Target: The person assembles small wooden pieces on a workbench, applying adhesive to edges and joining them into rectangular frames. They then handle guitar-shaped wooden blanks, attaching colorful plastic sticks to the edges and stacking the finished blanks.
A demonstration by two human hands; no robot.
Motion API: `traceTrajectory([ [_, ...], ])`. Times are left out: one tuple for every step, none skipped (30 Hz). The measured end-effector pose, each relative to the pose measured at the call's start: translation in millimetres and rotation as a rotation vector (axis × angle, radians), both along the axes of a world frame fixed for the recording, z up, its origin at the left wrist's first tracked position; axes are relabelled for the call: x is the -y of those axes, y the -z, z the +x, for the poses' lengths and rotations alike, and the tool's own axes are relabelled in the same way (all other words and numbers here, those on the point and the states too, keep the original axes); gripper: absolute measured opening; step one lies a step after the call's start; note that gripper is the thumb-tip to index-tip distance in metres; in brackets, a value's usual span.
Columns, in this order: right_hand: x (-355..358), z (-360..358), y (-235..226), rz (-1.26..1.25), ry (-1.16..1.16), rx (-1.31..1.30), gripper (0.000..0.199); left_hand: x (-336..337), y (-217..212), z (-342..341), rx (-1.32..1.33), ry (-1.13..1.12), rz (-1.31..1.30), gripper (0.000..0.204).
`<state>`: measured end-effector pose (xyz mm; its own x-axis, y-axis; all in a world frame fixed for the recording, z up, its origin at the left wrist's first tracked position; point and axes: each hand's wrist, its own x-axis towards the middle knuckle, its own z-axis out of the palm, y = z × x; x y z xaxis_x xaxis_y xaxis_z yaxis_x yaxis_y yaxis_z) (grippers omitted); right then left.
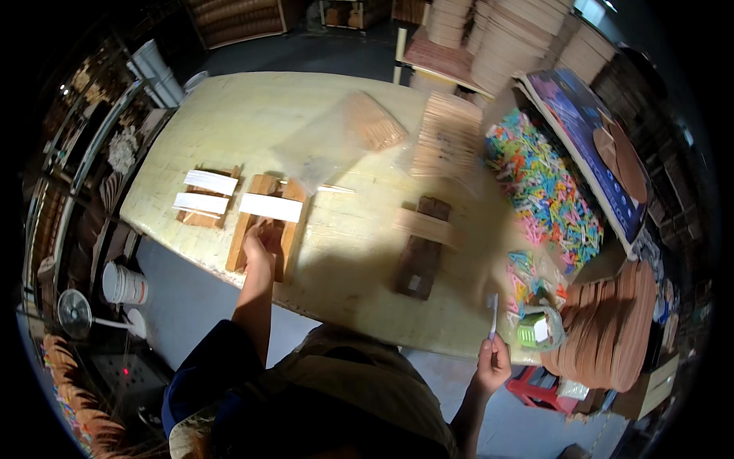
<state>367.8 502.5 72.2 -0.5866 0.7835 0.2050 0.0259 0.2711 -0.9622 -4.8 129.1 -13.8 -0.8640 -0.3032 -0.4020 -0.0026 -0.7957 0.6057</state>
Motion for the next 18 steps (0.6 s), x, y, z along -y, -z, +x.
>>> traceTrajectory([
  [0, 5, -1, -0.005, 0.025, -0.016, 0.026, -15, -6, 7, -0.068, -0.014, -0.313, 0.032],
  [4, 6, -9, -0.033, 0.061, 0.006, 0.026, -33, -14, 14, -0.107, -0.068, -0.622, 0.03],
  [4, 6, -11, -0.042, 0.085, 0.032, 0.026, -49, -24, 21, -0.237, 0.035, -0.963, 0.031],
  [3, 3, -12, -0.074, 0.075, 0.011, 0.025, -69, -50, 29, -0.401, 0.283, -1.046, 0.03],
  [2, 2, -13, -0.102, 0.065, -0.019, 0.025, -89, -50, 23, -0.618, 0.351, -1.362, 0.029],
  [1, 2, -14, -0.115, 0.075, -0.021, 0.025, -118, -68, 28, -0.788, 0.48, -1.488, 0.031],
  [0, 2, -16, -0.127, 0.076, -0.023, 0.024, -143, -75, 27, -1.008, 0.485, -1.593, 0.037],
  [-1, 1, -16, -0.089, 0.076, -0.014, 0.024, -166, -69, 24, -1.135, 0.53, -1.689, 0.044],
  [-2, 3, -17, -0.101, 0.074, -0.023, 0.023, -188, -65, 23, -1.172, 0.626, -1.725, 0.046],
  [-1, 3, -20, -0.114, 0.089, -0.023, 0.023, -209, -66, 23, -1.209, 0.725, -1.765, 0.047],
  [0, 4, -24, -0.128, 0.096, -0.025, 0.023, -224, -66, 22, -1.238, 0.818, -1.81, 0.049],
  [1, 8, -26, -0.152, 0.101, -0.029, 0.023, -238, -60, 16, -1.226, 0.933, -1.919, 0.057],
  [3, 14, -28, -0.175, 0.112, -0.029, 0.023, -250, -62, 15, -1.202, 0.993, -2.001, 0.058],
  [3, 19, -29, -0.198, 0.12, -0.029, 0.023, -260, -65, 15, -1.174, 1.051, -2.084, 0.059],
  [2, 26, -27, -0.206, 0.142, -0.031, 0.023, -270, -68, 14, -1.141, 1.107, -2.169, 0.061],
  [1, 35, -21, -0.216, 0.164, -0.035, 0.023, -275, -67, 10, -1.187, 1.129, -2.162, 0.054],
  [-1, 42, -19, -0.227, 0.185, -0.038, 0.023, -279, -66, 5, -1.196, 1.182, -2.16, 0.051],
  [-3, 49, -18, -0.24, 0.202, -0.037, 0.023, -283, -66, 1, -1.204, 1.236, -2.158, 0.047],
])
